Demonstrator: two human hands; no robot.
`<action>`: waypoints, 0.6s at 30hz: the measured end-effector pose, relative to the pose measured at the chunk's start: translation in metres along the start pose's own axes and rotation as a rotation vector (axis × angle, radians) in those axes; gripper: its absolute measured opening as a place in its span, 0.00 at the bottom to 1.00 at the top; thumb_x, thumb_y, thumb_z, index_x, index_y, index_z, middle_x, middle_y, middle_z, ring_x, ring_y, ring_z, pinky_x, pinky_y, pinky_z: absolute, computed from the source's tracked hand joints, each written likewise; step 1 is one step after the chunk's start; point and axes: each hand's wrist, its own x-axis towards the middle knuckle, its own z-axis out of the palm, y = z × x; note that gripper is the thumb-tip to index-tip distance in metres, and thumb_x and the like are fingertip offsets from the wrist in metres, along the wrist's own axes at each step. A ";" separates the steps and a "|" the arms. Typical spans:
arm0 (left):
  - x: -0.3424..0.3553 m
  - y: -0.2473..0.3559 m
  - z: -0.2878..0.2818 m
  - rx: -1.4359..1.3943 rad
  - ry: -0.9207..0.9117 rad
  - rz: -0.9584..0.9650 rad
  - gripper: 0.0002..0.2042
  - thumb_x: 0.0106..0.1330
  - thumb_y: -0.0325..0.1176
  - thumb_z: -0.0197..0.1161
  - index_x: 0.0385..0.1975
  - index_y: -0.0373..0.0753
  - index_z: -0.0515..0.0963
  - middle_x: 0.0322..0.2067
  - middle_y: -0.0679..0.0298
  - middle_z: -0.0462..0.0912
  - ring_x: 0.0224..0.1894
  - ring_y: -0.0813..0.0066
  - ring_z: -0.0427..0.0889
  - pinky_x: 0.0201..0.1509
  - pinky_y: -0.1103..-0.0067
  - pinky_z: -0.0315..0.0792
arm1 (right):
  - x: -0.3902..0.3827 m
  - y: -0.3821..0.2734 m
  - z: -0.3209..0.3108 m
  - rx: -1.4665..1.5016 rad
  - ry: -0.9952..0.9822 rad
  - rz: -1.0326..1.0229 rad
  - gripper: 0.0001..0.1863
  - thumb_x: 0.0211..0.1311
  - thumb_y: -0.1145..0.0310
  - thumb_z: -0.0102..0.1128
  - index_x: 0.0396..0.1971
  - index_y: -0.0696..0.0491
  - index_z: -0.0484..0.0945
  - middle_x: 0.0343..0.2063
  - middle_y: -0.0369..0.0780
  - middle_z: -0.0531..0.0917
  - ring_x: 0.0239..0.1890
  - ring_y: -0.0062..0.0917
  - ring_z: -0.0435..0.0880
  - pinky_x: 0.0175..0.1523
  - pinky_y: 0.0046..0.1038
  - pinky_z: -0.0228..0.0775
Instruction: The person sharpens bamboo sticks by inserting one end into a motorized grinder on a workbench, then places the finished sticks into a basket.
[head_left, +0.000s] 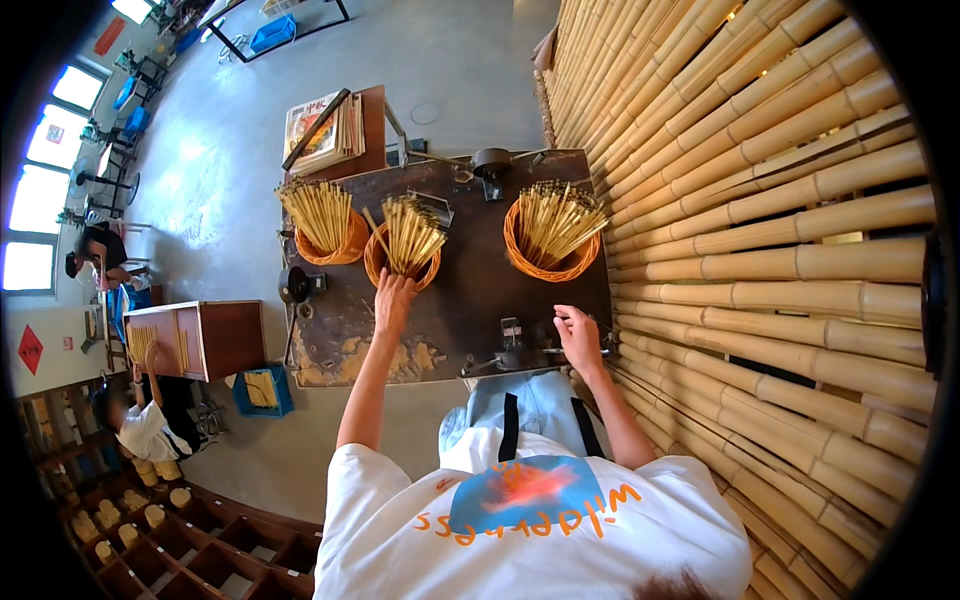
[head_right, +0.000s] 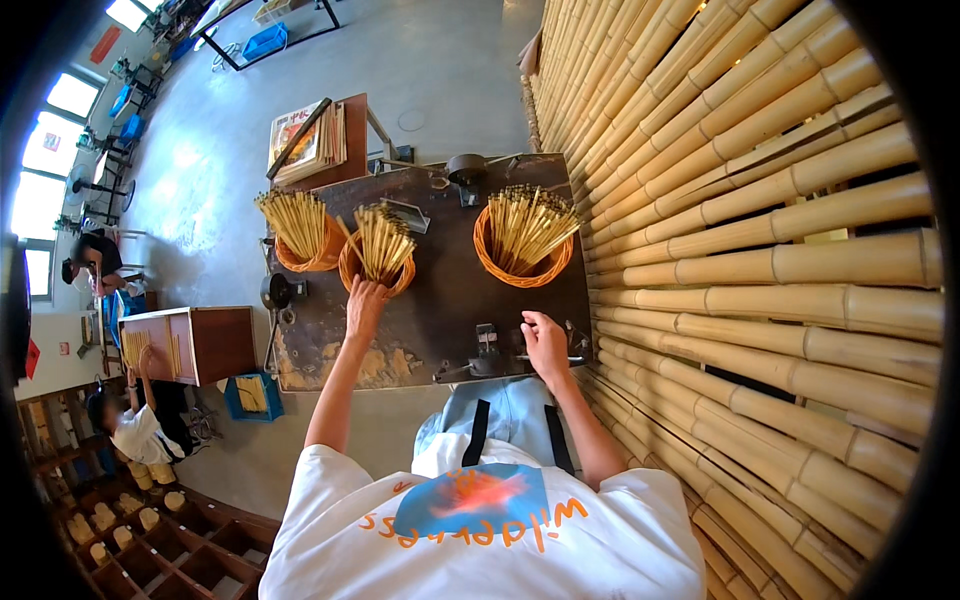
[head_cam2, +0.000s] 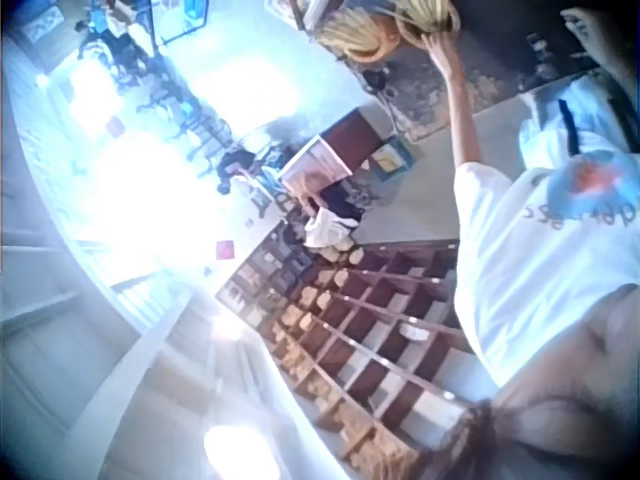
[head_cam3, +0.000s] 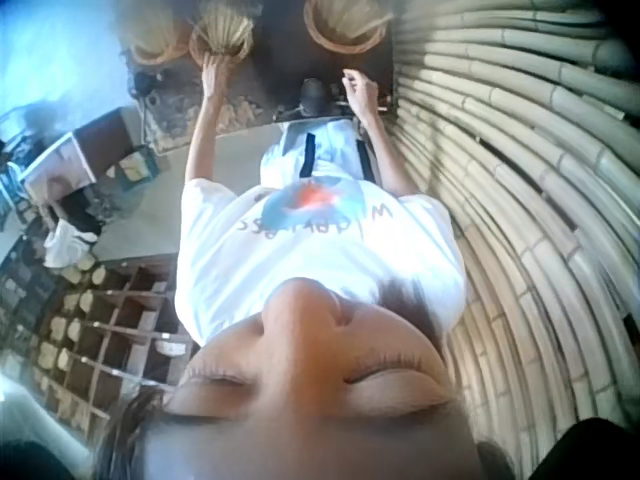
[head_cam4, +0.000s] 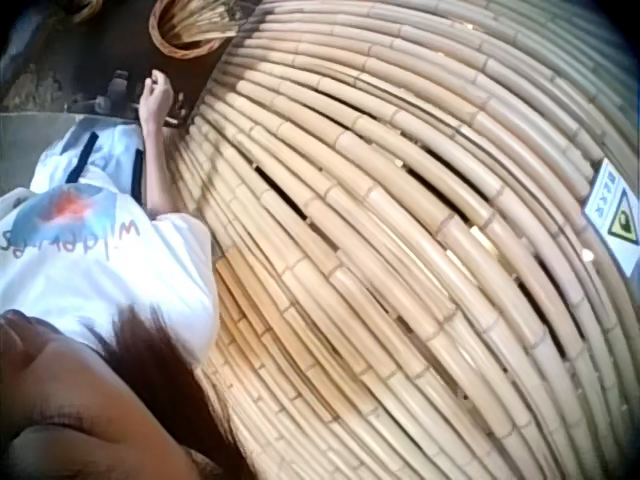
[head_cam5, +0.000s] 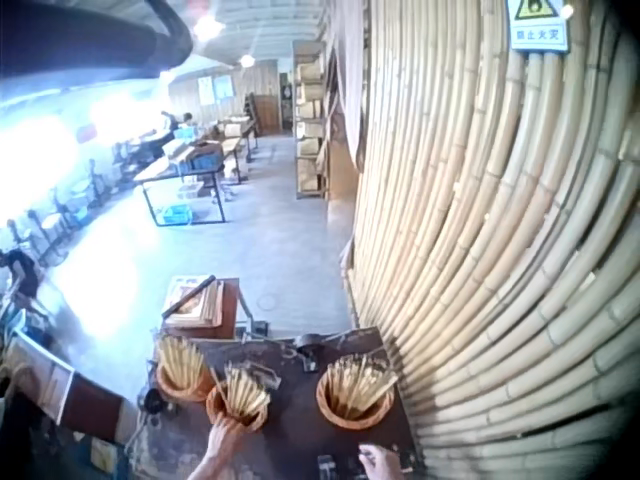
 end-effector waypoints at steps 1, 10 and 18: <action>-0.015 0.006 0.010 -0.055 0.001 -0.016 0.06 0.57 0.30 0.66 0.26 0.39 0.74 0.28 0.60 0.75 0.38 0.59 0.75 0.56 0.65 0.68 | -0.006 -0.006 0.003 0.034 0.014 -0.003 0.13 0.62 0.73 0.60 0.46 0.59 0.79 0.39 0.46 0.85 0.33 0.32 0.85 0.40 0.29 0.77; -0.146 0.082 -0.013 -0.215 -0.081 -0.291 0.07 0.60 0.32 0.63 0.35 0.41 0.75 0.32 0.61 0.76 0.39 0.59 0.77 0.45 0.66 0.70 | -0.060 -0.032 0.063 0.081 -0.088 -0.074 0.11 0.61 0.73 0.60 0.44 0.58 0.79 0.35 0.45 0.85 0.32 0.31 0.84 0.39 0.29 0.75; -0.176 0.102 -0.038 -0.292 0.300 -0.553 0.13 0.58 0.35 0.67 0.37 0.35 0.76 0.35 0.57 0.76 0.41 0.57 0.74 0.47 0.65 0.69 | -0.105 -0.052 0.086 0.025 -0.118 -0.130 0.12 0.61 0.70 0.61 0.44 0.57 0.79 0.34 0.45 0.85 0.33 0.35 0.84 0.40 0.32 0.75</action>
